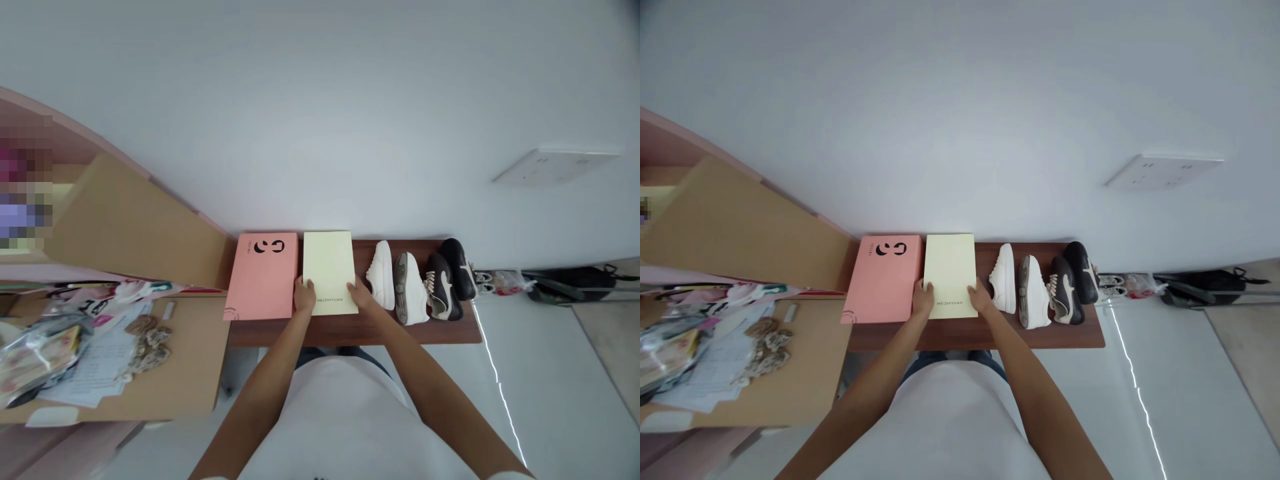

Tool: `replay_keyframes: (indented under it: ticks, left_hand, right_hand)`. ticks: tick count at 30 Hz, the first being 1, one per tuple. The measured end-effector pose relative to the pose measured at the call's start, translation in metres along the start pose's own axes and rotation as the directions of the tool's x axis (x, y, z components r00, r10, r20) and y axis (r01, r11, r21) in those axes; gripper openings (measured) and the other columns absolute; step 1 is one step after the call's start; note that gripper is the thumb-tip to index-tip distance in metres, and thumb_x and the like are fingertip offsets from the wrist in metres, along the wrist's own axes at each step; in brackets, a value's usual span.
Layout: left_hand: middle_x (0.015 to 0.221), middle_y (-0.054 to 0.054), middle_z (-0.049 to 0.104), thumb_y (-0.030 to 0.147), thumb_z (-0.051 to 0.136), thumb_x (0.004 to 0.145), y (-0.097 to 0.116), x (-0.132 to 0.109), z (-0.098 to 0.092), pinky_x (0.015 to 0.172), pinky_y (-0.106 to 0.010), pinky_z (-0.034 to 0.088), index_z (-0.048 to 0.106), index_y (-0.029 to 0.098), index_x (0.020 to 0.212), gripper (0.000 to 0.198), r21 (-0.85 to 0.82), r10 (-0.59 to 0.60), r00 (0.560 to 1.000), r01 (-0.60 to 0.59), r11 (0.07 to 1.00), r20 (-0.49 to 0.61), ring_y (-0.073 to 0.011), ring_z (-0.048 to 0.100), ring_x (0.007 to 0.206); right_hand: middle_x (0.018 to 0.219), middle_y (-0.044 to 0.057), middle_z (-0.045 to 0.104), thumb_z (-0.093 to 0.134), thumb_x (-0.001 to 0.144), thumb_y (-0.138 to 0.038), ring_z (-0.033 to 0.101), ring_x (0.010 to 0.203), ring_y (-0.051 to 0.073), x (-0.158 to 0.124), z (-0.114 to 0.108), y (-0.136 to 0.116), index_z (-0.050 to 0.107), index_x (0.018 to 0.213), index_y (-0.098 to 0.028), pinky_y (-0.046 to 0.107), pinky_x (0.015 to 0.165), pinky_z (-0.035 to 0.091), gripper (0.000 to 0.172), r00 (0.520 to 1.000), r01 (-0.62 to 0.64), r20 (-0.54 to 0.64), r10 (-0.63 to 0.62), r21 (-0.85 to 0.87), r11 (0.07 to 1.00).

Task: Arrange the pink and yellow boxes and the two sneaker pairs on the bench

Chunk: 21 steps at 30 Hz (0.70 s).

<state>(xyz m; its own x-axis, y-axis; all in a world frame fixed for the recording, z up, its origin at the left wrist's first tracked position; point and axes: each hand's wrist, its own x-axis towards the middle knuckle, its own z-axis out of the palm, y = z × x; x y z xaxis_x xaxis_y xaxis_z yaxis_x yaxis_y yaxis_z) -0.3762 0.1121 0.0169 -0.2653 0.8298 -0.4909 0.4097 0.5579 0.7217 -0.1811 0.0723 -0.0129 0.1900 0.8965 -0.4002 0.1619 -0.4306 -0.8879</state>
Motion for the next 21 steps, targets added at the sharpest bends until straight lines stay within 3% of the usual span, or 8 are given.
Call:
replay_keyframes:
  ticks: [3, 6, 10, 16, 21]
  left_hand:
    - [0.148, -0.023, 0.054, 0.030, 0.053, 0.097, 0.008, -0.009, -0.001, 0.117, -0.040, 0.038, 0.046, 0.010, 0.145, 0.053, 0.042, 0.059, 0.996, -0.057, 0.998, -0.066, -0.0309, 0.050, 0.140]
    - [0.158, -0.020, 0.043, 0.029, 0.056, 0.095, 0.019, -0.024, 0.006, 0.125, -0.041, 0.025, 0.043, 0.012, 0.148, 0.057, 0.080, 0.259, 0.958, -0.250, 0.965, -0.124, -0.0299, 0.034, 0.151]
    - [0.156, -0.017, 0.046, 0.027, 0.055, 0.096, 0.037, -0.050, 0.037, 0.125, -0.042, 0.026, 0.045, 0.015, 0.149, 0.055, 0.040, 0.421, 0.907, -0.420, 0.907, -0.023, -0.0280, 0.038, 0.148]
    - [0.151, -0.016, 0.050, 0.025, 0.059, 0.092, 0.047, -0.088, 0.109, 0.119, -0.043, 0.036, 0.047, 0.017, 0.148, 0.058, -0.073, 0.415, 0.883, -0.409, 0.909, 0.220, -0.0288, 0.049, 0.140]
    - [0.152, -0.023, 0.048, 0.025, 0.062, 0.089, 0.034, -0.099, 0.148, 0.119, -0.043, 0.035, 0.047, 0.010, 0.146, 0.061, 0.044, 0.339, 0.887, -0.370, 0.928, 0.315, -0.0316, 0.045, 0.144]
  right_hand:
    - [0.144, 0.013, 0.060, 0.059, 0.089, -0.042, 0.050, 0.139, 0.029, -0.004, -0.002, -0.006, 0.058, 0.139, -0.017, 0.048, 0.123, 0.031, 0.056, 0.996, -0.034, -0.084, 0.027, -0.081, 0.996]
    - [0.151, 0.016, 0.053, 0.057, 0.090, -0.047, 0.052, 0.138, 0.030, -0.016, -0.015, -0.007, 0.052, 0.145, -0.016, 0.047, 0.121, 0.034, 0.064, 0.991, -0.010, -0.130, 0.002, -0.058, 0.998]
    - [0.149, 0.018, 0.054, 0.055, 0.090, -0.055, 0.063, 0.124, 0.030, -0.036, -0.057, 0.000, 0.049, 0.148, -0.016, 0.049, 0.112, 0.046, 0.070, 0.980, 0.047, -0.194, -0.044, 0.011, 0.999]
    - [0.142, 0.017, 0.061, 0.056, 0.090, -0.055, 0.064, 0.120, 0.029, -0.054, -0.133, 0.018, 0.054, 0.143, -0.019, 0.050, 0.110, 0.047, 0.065, 0.945, 0.030, -0.327, -0.032, -0.012, 0.999]
    - [0.135, 0.020, 0.064, 0.059, 0.086, -0.054, 0.065, 0.117, 0.032, -0.066, -0.181, 0.046, 0.061, 0.135, -0.015, 0.052, 0.109, 0.047, 0.062, 0.917, -0.006, -0.400, -0.009, -0.037, 0.999]
